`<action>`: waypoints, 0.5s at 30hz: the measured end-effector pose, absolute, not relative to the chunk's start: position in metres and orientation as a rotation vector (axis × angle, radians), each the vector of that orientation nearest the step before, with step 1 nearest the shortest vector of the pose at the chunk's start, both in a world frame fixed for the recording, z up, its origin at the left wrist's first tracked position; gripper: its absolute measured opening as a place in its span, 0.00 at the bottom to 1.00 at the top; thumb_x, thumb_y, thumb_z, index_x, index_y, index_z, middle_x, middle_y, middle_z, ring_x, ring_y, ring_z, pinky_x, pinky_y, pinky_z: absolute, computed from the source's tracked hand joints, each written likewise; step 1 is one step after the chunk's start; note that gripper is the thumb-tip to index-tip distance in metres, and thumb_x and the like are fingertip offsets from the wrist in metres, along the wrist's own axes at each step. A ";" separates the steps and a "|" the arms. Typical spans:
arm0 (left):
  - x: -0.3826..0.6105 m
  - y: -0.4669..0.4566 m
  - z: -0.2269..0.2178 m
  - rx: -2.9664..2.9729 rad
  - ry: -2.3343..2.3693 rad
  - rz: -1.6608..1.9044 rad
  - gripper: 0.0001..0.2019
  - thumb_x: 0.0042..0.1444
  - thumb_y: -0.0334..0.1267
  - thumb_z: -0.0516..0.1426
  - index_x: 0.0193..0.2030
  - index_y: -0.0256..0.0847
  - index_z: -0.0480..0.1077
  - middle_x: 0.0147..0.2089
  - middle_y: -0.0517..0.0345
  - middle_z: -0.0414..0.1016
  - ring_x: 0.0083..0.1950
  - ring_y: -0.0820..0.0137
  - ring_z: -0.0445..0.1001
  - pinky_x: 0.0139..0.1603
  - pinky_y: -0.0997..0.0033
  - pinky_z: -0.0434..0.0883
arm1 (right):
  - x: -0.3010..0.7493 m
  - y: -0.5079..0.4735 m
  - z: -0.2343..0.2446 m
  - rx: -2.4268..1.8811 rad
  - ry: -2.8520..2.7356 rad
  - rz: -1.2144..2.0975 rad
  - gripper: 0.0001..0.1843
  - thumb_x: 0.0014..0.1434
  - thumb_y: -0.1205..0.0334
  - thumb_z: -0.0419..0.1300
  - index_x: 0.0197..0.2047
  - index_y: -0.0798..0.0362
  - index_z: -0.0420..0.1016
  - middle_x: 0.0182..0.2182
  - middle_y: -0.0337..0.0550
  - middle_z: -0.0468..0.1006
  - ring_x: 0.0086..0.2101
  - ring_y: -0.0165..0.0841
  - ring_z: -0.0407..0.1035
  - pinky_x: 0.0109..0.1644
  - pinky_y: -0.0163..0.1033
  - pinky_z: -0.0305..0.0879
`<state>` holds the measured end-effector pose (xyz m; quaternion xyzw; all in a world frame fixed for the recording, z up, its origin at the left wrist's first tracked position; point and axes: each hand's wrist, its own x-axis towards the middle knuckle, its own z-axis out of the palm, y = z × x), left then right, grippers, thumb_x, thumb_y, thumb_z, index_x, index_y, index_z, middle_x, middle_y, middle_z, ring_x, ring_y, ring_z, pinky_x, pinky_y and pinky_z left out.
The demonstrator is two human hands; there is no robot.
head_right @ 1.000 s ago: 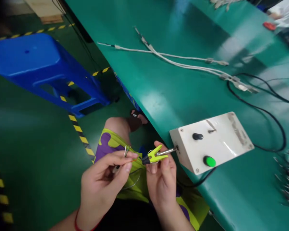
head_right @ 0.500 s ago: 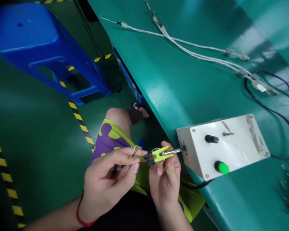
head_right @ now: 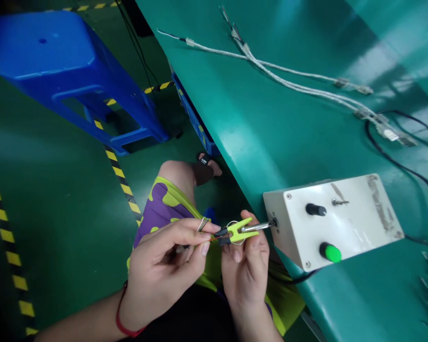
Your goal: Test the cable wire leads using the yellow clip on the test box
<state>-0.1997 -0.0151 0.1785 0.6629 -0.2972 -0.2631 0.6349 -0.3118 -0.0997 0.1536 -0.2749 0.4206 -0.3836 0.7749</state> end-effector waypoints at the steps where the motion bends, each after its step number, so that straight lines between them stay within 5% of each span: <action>1: -0.199 -0.015 0.178 1.515 -0.683 -0.601 0.12 0.56 0.23 0.64 0.39 0.46 0.75 0.48 0.57 0.86 0.43 0.62 0.86 0.45 0.66 0.85 | -0.312 -0.100 0.154 -0.594 0.912 -0.829 0.20 0.63 0.46 0.70 0.55 0.45 0.83 0.18 0.31 0.58 0.24 0.29 0.56 0.34 0.34 0.64; 4: -0.198 -0.015 0.178 1.520 -0.697 -0.602 0.12 0.56 0.23 0.64 0.40 0.46 0.75 0.48 0.57 0.86 0.43 0.62 0.86 0.45 0.66 0.84 | -0.312 -0.100 0.154 -0.586 0.912 -0.823 0.21 0.62 0.46 0.71 0.55 0.45 0.83 0.18 0.31 0.58 0.23 0.28 0.55 0.33 0.33 0.63; 10: -0.199 -0.016 0.177 1.508 -0.696 -0.607 0.13 0.55 0.23 0.64 0.40 0.47 0.75 0.49 0.55 0.85 0.37 0.64 0.84 0.18 0.75 0.70 | -0.312 -0.099 0.153 -0.588 0.928 -0.830 0.21 0.63 0.47 0.70 0.56 0.45 0.82 0.19 0.31 0.56 0.23 0.28 0.52 0.31 0.33 0.62; 15: -0.200 -0.015 0.179 1.517 -0.698 -0.608 0.13 0.55 0.21 0.64 0.39 0.46 0.75 0.48 0.57 0.85 0.32 0.70 0.82 0.20 0.75 0.70 | -0.312 -0.105 0.156 -0.596 0.887 -0.789 0.26 0.61 0.45 0.71 0.58 0.48 0.81 0.19 0.30 0.57 0.23 0.27 0.50 0.31 0.31 0.62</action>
